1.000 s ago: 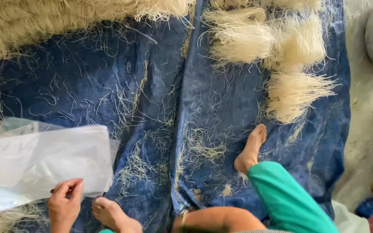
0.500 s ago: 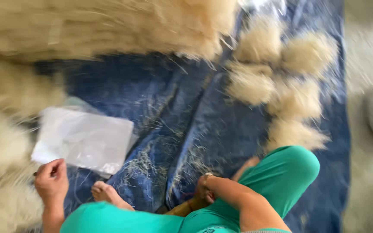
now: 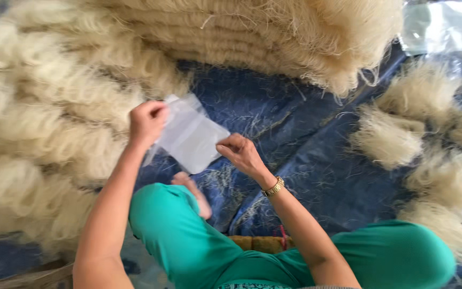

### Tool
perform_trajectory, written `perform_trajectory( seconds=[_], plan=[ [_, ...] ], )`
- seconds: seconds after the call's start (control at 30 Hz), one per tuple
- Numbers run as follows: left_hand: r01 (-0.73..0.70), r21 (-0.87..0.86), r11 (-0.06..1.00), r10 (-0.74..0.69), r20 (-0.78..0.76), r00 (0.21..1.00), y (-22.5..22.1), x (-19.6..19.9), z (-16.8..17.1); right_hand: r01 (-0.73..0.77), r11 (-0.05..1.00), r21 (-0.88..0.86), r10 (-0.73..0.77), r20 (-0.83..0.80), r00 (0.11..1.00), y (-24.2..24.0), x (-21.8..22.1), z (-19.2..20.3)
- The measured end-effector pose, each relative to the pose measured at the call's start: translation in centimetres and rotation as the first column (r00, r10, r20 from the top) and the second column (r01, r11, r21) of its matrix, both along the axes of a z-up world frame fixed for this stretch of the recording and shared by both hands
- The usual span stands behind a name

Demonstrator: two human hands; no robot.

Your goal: The person gathers bundles of white noodles, places them into plastic bags by hand, and seals the bags by tying knots.

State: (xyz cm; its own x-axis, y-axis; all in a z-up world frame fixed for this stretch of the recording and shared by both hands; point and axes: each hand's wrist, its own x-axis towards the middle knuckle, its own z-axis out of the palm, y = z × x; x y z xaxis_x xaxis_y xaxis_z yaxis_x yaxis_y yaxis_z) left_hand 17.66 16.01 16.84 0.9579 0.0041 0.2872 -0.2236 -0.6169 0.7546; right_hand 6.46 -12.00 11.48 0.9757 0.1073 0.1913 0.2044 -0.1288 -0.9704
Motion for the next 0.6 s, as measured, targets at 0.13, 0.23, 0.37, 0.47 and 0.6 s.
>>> perform_trajectory(
  seconds=[0.13,0.23,0.37,0.47,0.6],
  plan=[
    [0.130,0.297,0.946,-0.204,0.234,0.950,-5.8,0.3,3.2,0.099,0.991,0.092,-0.104,0.052,0.993,0.8,0.4,4.0],
    [0.159,0.345,0.925,-0.265,0.287,0.920,-10.6,-2.0,3.3,0.198,0.969,0.146,-0.197,-0.021,0.980,0.0,0.2,3.8],
    [0.344,0.297,0.891,-0.419,0.248,0.873,-18.1,-4.4,-0.9,0.265,0.750,0.606,-0.070,-0.326,0.943,-2.2,0.9,-0.5],
    [0.485,0.026,0.874,-0.485,-0.007,0.874,-24.0,-3.1,-7.9,0.527,0.453,0.719,-0.096,-0.548,0.831,-6.1,1.7,-5.5],
    [0.548,-0.100,0.831,-0.555,-0.220,0.802,-31.2,-2.1,-17.3,0.735,0.229,0.638,-0.200,-0.708,0.677,-11.2,2.2,-13.7]
  ],
)
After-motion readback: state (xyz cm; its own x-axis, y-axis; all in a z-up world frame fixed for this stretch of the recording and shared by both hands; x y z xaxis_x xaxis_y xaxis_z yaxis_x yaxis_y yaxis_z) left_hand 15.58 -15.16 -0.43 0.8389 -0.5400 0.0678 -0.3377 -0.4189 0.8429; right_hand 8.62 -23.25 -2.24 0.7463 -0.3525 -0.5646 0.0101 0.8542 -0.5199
